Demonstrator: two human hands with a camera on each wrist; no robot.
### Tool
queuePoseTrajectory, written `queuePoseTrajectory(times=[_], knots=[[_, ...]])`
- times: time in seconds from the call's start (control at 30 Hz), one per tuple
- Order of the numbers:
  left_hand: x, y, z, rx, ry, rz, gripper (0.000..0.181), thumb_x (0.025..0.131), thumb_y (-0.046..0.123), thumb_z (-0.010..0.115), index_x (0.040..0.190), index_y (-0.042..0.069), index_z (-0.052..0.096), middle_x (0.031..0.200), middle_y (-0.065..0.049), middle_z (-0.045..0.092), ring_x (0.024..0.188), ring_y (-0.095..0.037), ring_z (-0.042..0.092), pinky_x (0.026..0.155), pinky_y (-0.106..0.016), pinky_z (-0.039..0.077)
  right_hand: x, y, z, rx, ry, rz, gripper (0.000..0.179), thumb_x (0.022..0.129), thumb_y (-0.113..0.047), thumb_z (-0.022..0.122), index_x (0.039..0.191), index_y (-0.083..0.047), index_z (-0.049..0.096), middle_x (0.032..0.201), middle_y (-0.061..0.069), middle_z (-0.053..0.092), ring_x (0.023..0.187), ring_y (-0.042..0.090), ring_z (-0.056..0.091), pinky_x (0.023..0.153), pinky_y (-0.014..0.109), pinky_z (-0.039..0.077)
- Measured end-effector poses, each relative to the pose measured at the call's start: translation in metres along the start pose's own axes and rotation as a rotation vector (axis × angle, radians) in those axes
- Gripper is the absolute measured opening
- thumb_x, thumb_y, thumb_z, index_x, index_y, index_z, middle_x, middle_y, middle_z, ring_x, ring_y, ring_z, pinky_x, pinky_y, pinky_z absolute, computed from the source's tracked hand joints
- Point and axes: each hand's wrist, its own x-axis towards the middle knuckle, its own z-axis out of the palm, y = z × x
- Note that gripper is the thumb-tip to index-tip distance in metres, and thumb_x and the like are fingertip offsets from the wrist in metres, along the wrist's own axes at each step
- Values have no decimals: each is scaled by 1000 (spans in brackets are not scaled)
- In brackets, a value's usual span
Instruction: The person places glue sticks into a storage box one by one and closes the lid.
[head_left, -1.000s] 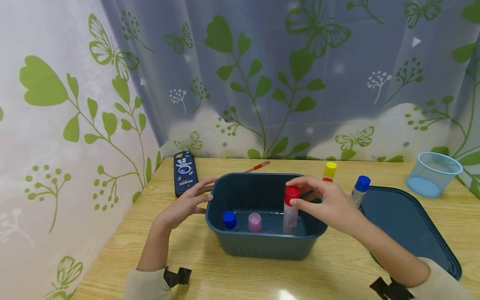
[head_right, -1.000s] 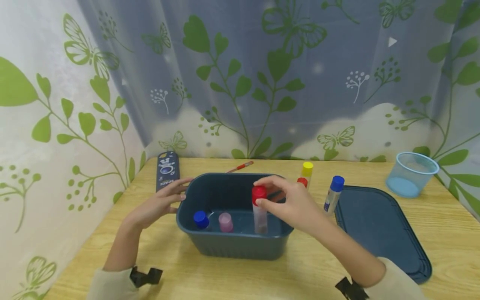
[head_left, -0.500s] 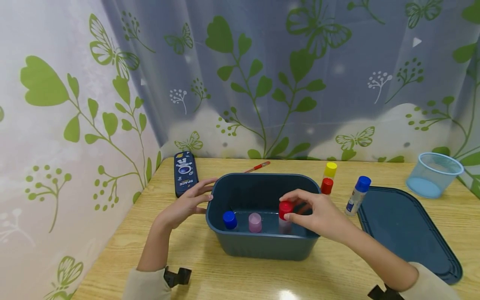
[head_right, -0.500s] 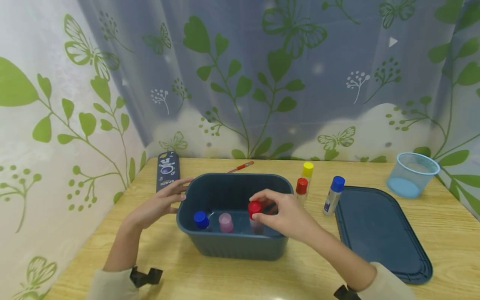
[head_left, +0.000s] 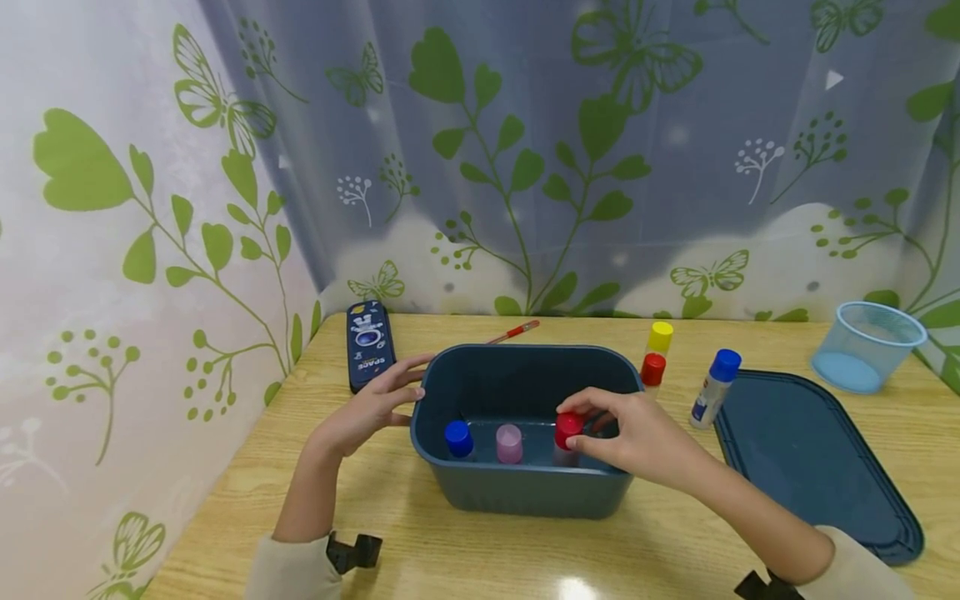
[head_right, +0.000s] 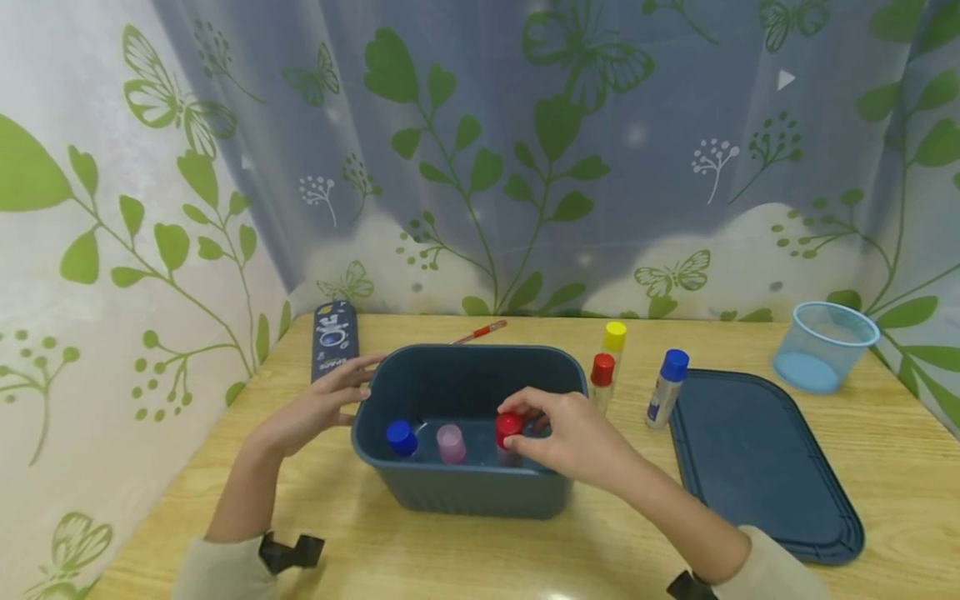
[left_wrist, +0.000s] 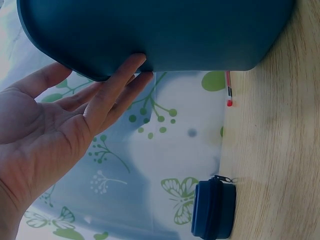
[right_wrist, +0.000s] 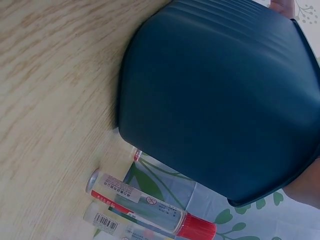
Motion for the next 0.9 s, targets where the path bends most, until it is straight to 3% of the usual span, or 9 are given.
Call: queuePoseTrajectory(times=[0.23, 0.9], knots=[[0, 1, 0, 4, 4, -5, 52, 98, 15, 43, 145, 8, 23, 145, -20, 21, 128, -39, 26, 92, -52, 38, -1, 0, 0, -60, -16, -18, 25, 82, -22, 70, 105, -14, 63, 89, -10, 63, 78, 7, 58, 71, 26, 50], [0, -2, -1, 0, -3, -2, 52, 98, 17, 43, 145, 10, 23, 146, -19, 20, 130, -39, 24, 92, -53, 37, 0, 0, 0, -91, -70, -6, 23, 82, -22, 70, 102, -15, 64, 88, -10, 63, 77, 6, 59, 70, 24, 49]])
